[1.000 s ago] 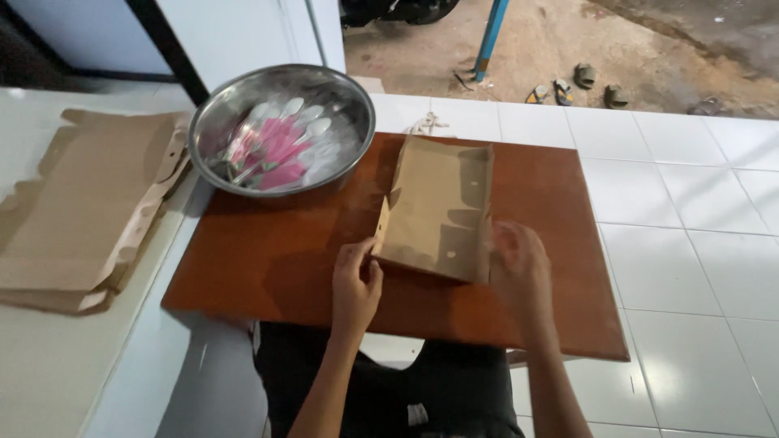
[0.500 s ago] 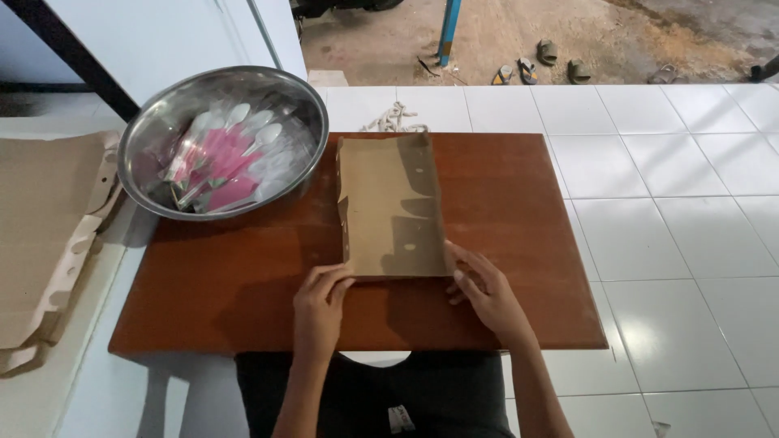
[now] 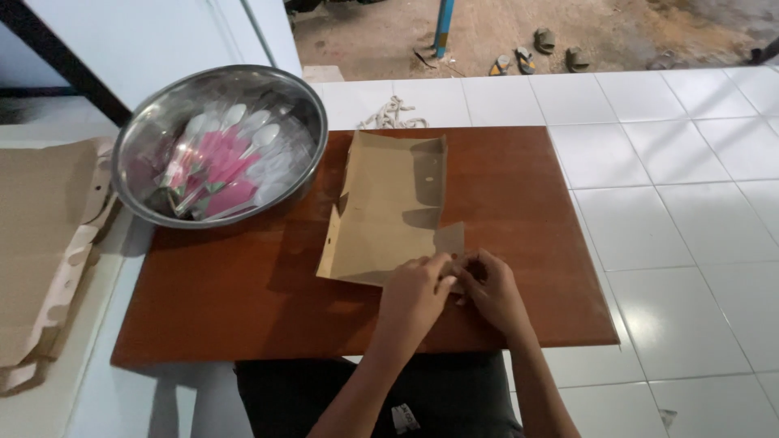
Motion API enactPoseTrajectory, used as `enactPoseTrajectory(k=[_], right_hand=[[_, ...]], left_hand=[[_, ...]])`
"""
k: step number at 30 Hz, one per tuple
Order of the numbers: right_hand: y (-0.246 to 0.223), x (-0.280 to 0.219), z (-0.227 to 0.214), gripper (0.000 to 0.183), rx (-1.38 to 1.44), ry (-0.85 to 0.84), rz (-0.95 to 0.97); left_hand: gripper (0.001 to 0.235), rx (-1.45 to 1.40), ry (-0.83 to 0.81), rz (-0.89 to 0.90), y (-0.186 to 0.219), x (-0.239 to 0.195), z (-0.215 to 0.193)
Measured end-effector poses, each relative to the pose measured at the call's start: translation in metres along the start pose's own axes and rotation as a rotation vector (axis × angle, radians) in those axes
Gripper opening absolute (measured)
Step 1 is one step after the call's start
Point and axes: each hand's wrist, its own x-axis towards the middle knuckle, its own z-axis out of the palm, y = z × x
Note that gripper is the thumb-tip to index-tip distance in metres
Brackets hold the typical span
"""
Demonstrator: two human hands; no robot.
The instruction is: The person assembles a flat cardboard box by folding and interlocking its flaps on a wooden table. The person folds the side flaps inward, then folds and locks the bottom flaps to form a three-dimensional box.
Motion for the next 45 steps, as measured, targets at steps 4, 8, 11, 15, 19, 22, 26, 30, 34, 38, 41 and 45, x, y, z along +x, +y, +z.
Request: enactPoseTrajectory(k=[4, 8, 11, 15, 19, 22, 26, 30, 34, 38, 41, 45], right_hand=[[-0.016, -0.014, 0.000, 0.020, 0.234, -0.025, 0.111], [0.005, -0.033, 0.012, 0.038, 0.288, -0.055, 0.267], [0.005, -0.047, 0.019, 0.043, 0.435, -0.015, 0.296], [-0.001, -0.063, 0.027, 0.044, 0.469, 0.018, 0.364], [-0.001, -0.070, 0.033, 0.044, 0.563, 0.174, 0.375], [-0.021, -0.068, 0.033, 0.039, 0.496, 0.218, 0.418], [-0.021, -0.069, 0.035, 0.037, 0.475, 0.242, 0.352], [-0.017, -0.069, 0.034, 0.032, 0.434, 0.231, 0.323], [-0.017, -0.068, 0.031, 0.029, 0.476, 0.181, 0.333], [-0.006, -0.069, 0.030, 0.024, 0.508, 0.130, 0.240], [-0.003, -0.068, 0.031, 0.027, 0.592, 0.111, 0.245], [0.002, -0.065, 0.031, 0.034, 0.520, 0.073, 0.194]], left_hand=[[0.043, -0.195, -0.156, -0.223, 0.008, -0.006, -0.023], [0.029, -0.298, -0.059, -0.172, -0.004, -0.022, -0.018], [0.020, -0.308, 0.051, -0.103, 0.000, -0.036, -0.021], [0.015, -0.385, 0.086, -0.111, 0.004, -0.053, -0.016], [0.016, -0.533, 0.027, -0.175, 0.009, -0.053, -0.021], [0.019, -0.636, -0.105, -0.309, 0.009, -0.050, -0.031], [0.023, -0.643, -0.108, -0.295, 0.010, -0.050, -0.037], [0.026, -0.605, -0.156, -0.314, 0.012, -0.049, -0.040], [0.023, -0.586, -0.206, -0.319, 0.011, -0.047, -0.037], [0.022, -0.572, -0.212, -0.299, 0.011, -0.048, -0.033], [0.021, -0.553, -0.173, -0.180, 0.010, -0.045, -0.027], [0.016, -0.568, -0.188, -0.164, 0.017, -0.047, -0.026]])
